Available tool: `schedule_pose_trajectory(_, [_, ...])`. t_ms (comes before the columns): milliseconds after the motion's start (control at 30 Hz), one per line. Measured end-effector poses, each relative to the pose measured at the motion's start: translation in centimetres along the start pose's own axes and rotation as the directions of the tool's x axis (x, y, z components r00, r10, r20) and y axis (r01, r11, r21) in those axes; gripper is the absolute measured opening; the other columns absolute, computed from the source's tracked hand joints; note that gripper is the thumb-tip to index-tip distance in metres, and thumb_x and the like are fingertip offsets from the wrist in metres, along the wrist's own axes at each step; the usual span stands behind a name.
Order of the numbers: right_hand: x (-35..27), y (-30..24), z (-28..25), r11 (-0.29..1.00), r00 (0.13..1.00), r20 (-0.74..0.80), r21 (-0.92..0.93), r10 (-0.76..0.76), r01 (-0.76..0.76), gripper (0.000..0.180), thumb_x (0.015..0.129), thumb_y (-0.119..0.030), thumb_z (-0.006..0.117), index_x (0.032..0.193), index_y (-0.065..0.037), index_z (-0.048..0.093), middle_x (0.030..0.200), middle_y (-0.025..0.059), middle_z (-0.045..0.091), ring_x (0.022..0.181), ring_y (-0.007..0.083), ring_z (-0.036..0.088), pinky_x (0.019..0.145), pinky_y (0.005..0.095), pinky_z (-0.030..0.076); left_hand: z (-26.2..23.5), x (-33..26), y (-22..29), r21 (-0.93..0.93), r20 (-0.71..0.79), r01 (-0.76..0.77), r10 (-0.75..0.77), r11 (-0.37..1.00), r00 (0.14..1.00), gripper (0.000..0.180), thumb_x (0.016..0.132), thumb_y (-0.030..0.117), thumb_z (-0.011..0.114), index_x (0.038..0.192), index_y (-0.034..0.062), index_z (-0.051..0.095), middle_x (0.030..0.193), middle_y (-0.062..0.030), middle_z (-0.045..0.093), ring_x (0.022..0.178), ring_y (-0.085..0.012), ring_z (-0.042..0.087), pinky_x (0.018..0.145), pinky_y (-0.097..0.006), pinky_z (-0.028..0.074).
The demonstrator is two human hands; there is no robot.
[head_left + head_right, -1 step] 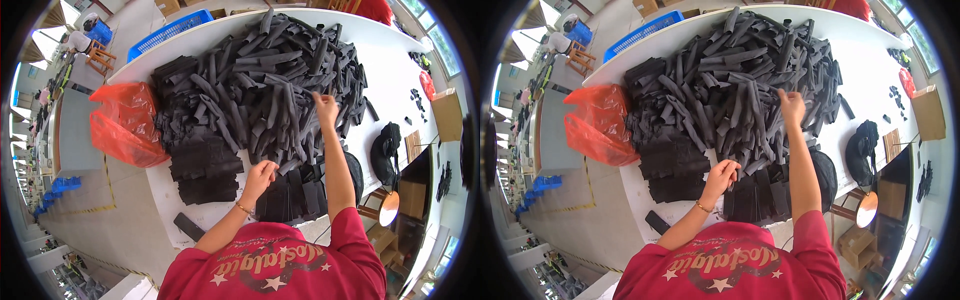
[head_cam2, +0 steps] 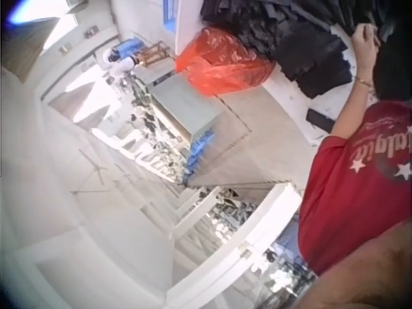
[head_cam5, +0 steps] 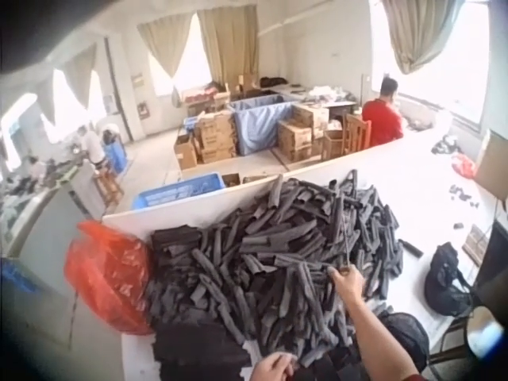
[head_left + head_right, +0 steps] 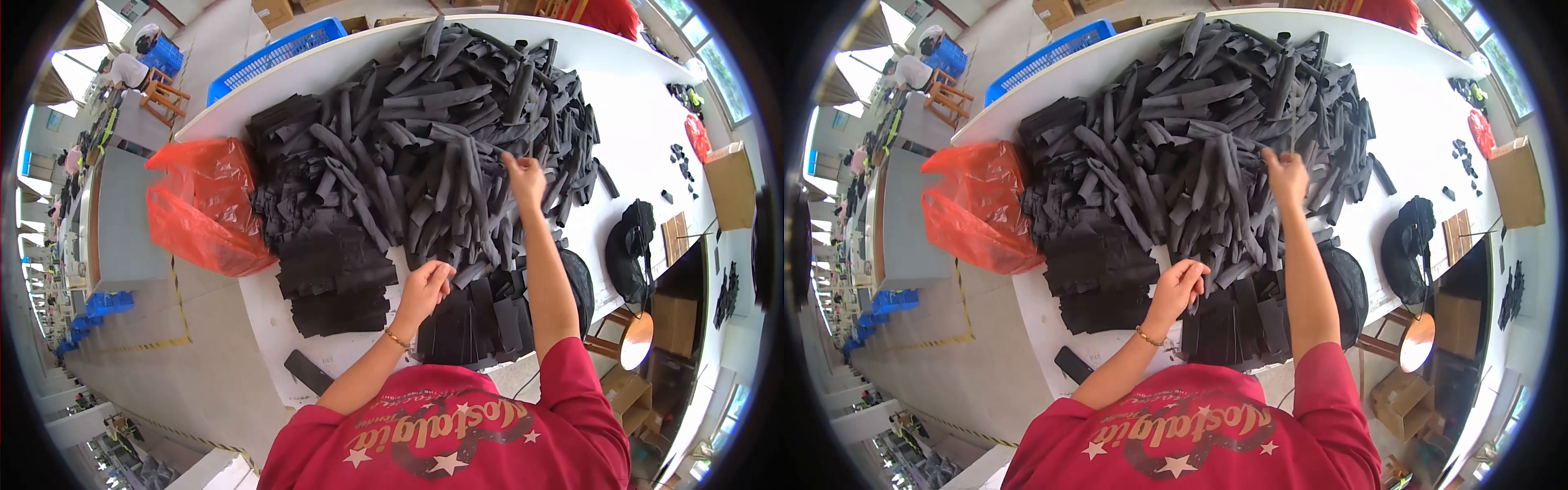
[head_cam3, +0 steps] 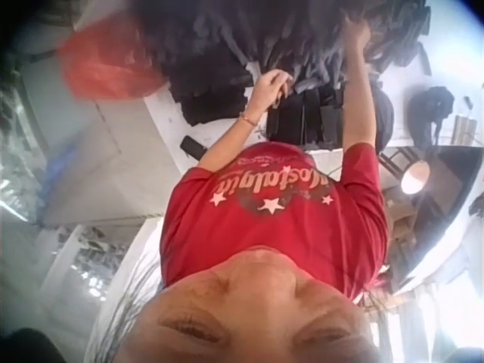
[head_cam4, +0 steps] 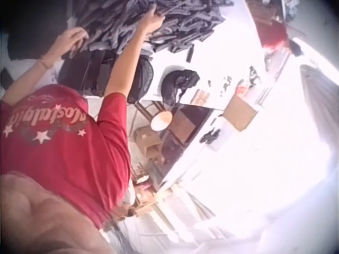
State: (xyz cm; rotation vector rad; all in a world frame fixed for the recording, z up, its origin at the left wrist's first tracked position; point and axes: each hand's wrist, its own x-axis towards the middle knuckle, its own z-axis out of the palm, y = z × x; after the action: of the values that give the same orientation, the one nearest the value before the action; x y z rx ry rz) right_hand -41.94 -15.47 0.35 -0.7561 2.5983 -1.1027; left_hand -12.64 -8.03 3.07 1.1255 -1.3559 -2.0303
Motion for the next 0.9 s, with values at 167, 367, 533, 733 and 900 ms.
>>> schedule_pose_trajectory(167, [0.0,3.3,2.6,0.910,0.977,0.150,0.366,0.149,-0.195,0.029,0.082,-0.021,0.071,0.098,0.002,0.063,0.078,0.0088,0.067,0.054,0.0139,0.063,0.052,0.0263,0.049,1.3,3.7,2.9,0.011,0.051,0.027,-0.027,1.000,0.998,0.031,0.099,0.028,0.050,0.096,-0.0001,0.062,0.072,-0.0030,0.062,0.056,-0.0055,0.055,0.049,-0.018,0.042])
schedule_pose_trajectory(367, [-7.6,2.3,-0.1,0.740,0.987,0.145,0.670,-0.063,-0.052,0.007,0.092,-0.008,0.057,0.093,-0.001,0.058,0.068,-0.0005,0.056,0.058,0.0069,0.052,0.055,0.0220,0.039,5.2,11.3,2.7,-0.178,-0.054,0.170,-0.182,0.969,0.982,0.052,0.092,0.046,0.057,0.100,-0.0053,0.060,0.088,-0.0130,0.067,0.072,-0.0191,0.067,0.062,-0.029,0.055])
schedule_pose_trajectory(533, [-11.2,2.2,-2.9,0.650,0.914,0.369,0.738,-0.167,-0.179,0.004,0.094,-0.008,0.055,0.095,-0.004,0.056,0.071,-0.0017,0.050,0.061,0.0057,0.048,0.056,0.0216,0.038,5.7,17.0,1.9,-0.430,-0.196,0.140,-0.244,0.892,0.950,0.027,0.093,0.026,0.056,0.099,-0.0001,0.059,0.088,-0.0131,0.068,0.065,-0.0204,0.066,0.053,-0.032,0.055])
schedule_pose_trajectory(733, [-5.7,5.8,-3.0,0.950,0.972,-0.230,0.294,-0.038,0.107,0.020,0.084,-0.005,0.064,0.103,0.000,0.060,0.082,0.0100,0.053,0.063,0.0171,0.048,0.059,0.0306,0.041,6.7,17.4,2.6,-0.270,-0.181,0.197,-0.251,0.943,0.951,0.027,0.094,0.022,0.054,0.104,-0.0034,0.058,0.087,-0.0148,0.067,0.065,-0.0221,0.067,0.053,-0.031,0.056])
schedule_pose_trajectory(900, [-1.5,3.1,0.8,0.931,0.996,-0.008,0.353,-0.093,0.089,0.030,0.078,-0.021,0.074,0.098,-0.001,0.065,0.079,0.0127,0.060,0.071,0.0252,0.058,0.067,0.0342,0.046,7.8,16.8,2.3,-0.198,-0.202,0.182,-0.222,0.963,0.954,0.030,0.096,0.024,0.053,0.108,-0.0027,0.058,0.092,-0.0165,0.066,0.071,-0.0243,0.068,0.058,-0.033,0.057])
